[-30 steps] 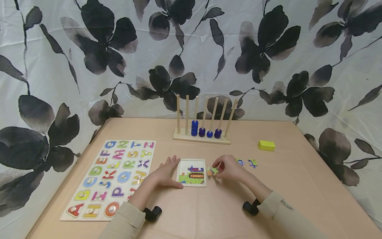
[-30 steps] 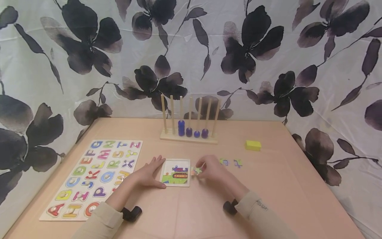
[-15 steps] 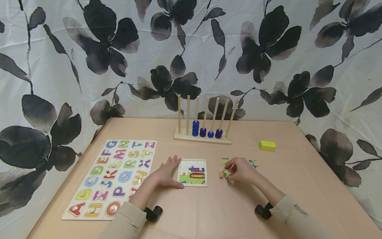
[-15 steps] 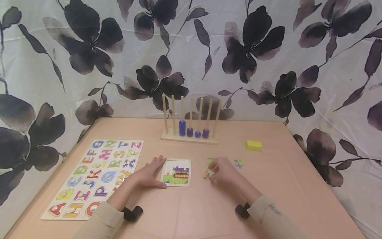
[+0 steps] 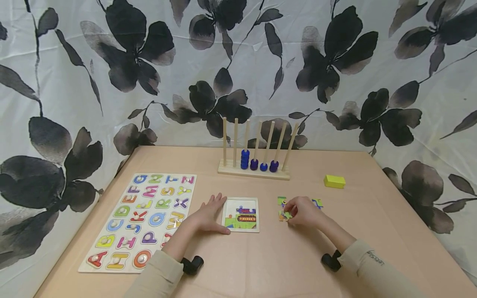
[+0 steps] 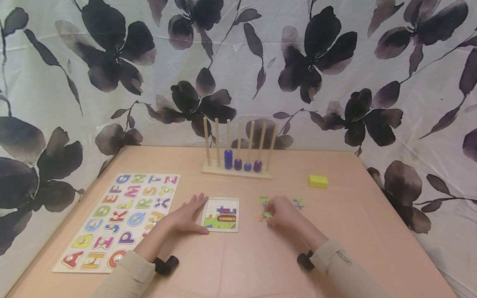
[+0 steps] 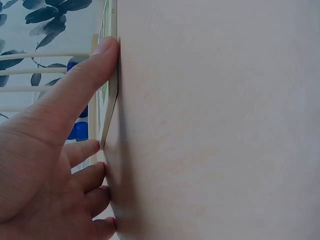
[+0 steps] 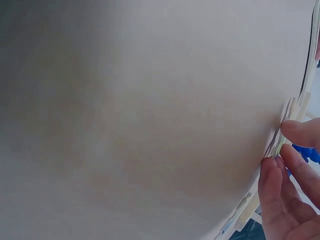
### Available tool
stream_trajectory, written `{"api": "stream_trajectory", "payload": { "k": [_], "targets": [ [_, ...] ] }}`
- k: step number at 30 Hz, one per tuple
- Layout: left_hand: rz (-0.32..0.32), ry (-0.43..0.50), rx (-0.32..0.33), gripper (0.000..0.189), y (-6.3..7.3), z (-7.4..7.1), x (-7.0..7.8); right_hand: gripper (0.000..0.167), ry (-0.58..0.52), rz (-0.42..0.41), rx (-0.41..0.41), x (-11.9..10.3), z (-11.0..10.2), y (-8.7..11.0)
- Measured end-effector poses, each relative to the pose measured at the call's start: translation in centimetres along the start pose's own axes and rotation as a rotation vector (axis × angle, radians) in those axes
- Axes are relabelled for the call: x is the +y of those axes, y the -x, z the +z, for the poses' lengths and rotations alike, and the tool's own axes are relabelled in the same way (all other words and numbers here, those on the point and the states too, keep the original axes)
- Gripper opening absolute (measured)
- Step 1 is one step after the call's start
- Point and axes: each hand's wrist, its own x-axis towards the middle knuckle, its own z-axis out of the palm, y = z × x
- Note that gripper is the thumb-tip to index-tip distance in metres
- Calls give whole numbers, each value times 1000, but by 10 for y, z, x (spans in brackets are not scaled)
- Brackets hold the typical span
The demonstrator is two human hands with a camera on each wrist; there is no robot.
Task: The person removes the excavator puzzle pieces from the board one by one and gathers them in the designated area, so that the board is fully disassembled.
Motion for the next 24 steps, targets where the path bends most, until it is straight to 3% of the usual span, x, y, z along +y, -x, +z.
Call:
{"api": "stream_trajectory", "payload": {
  "k": [11,21,24],
  "targets": [
    [4,18,5,108,0,-1,1,25,-7,-67,4,6,1,-2],
    [1,20,6,108,0,-1,2,26,-23,-31,40,-1,1,-3],
    [2,21,6,108,0,-1,2,26,-23,-56,61,-6,2,-5]
  ]
}}
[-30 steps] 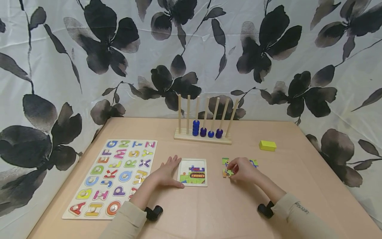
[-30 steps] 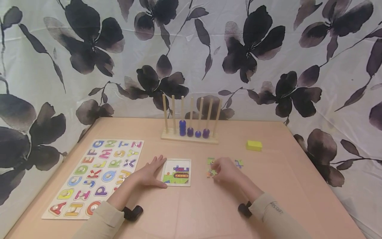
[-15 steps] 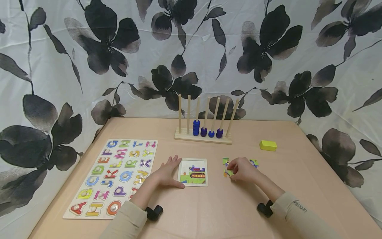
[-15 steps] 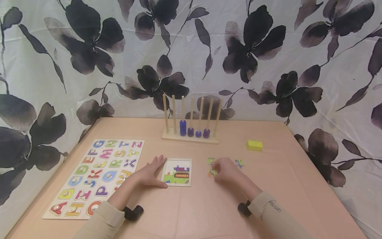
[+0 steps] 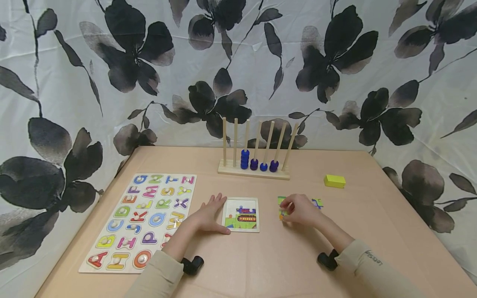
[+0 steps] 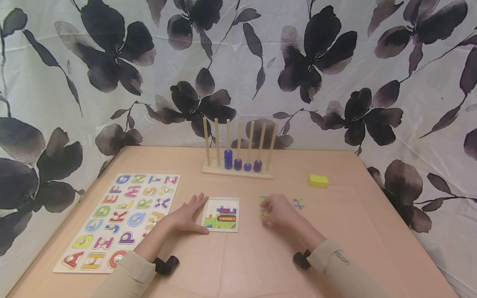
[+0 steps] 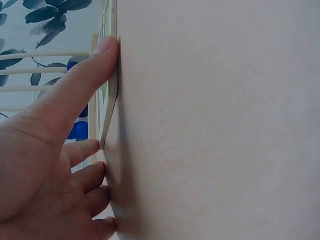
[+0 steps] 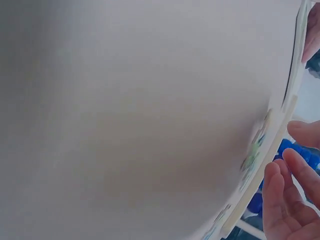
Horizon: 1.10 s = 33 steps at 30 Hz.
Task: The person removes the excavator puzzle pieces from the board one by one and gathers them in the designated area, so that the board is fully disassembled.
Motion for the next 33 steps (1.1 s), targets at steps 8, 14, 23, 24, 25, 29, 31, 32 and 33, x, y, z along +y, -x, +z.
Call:
{"api": "stream_trajectory", "payload": {
  "k": [8,14,23,24,25,29,31,32,33],
  "targets": [
    [2,2,-1,108,0,0,0,28,-50,-40,21,-17,9,-8],
    [3,2,-1,107,0,0,-1,30,-68,-32,16,-32,19,-17],
    [3,1,-2,107,1,0,0,34,-105,-64,2,-50,34,-28],
    [3,0,-3,107,1,0,0,34,-110,-56,-6,-52,35,-29],
    [3,0,-4,107,1,0,0,35,-115,-46,-13,-55,36,-30],
    [0,2,-7,106,1,0,0,37,-124,-3,-32,-64,41,-34],
    [0,4,-9,106,1,-1,1,38,-119,3,-34,-67,44,-36],
    [0,6,-8,106,1,-1,1,38,-114,0,-36,-68,45,-37],
    [0,5,-9,105,2,-1,1,39,-109,-4,-40,-68,47,-38]
  ]
}}
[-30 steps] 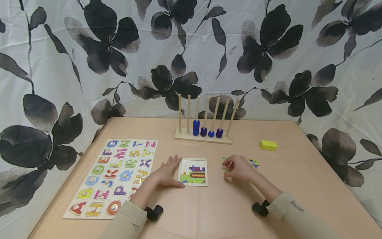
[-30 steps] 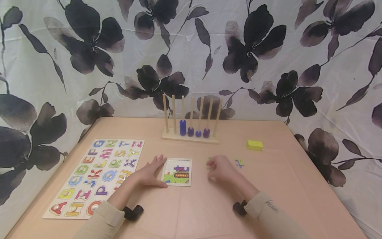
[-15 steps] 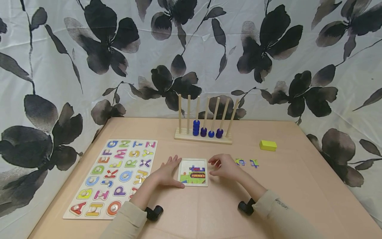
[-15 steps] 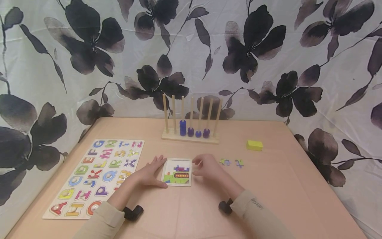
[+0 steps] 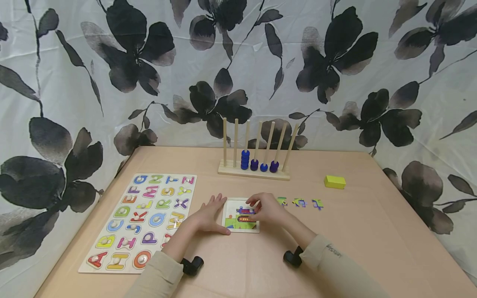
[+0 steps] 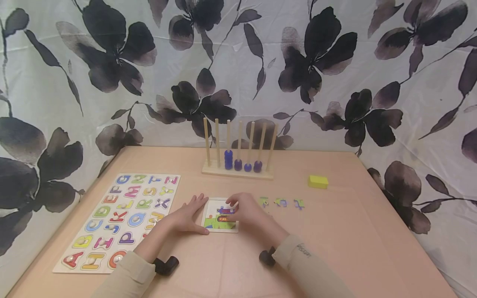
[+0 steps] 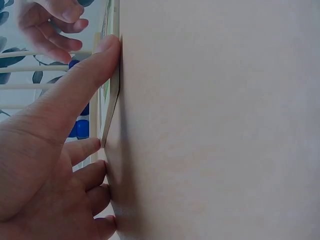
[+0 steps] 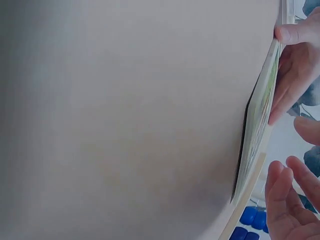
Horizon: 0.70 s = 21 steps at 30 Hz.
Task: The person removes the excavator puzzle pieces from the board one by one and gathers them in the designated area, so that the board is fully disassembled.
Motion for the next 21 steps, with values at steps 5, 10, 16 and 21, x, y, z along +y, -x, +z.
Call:
{"api": "stream_trajectory", "payload": {
  "k": [5,10,16,21],
  "targets": [
    [4,-6,-3,105,1,-1,1,42,18,-13,-31,-1,7,-5],
    [7,-11,-4,105,1,-1,0,43,30,-11,-63,-2,10,-10],
    [19,20,-9,107,2,-2,0,44,50,-14,-103,-4,13,-14],
    [39,34,-10,108,4,-3,2,44,87,-14,-118,-5,13,-16]
  ]
}}
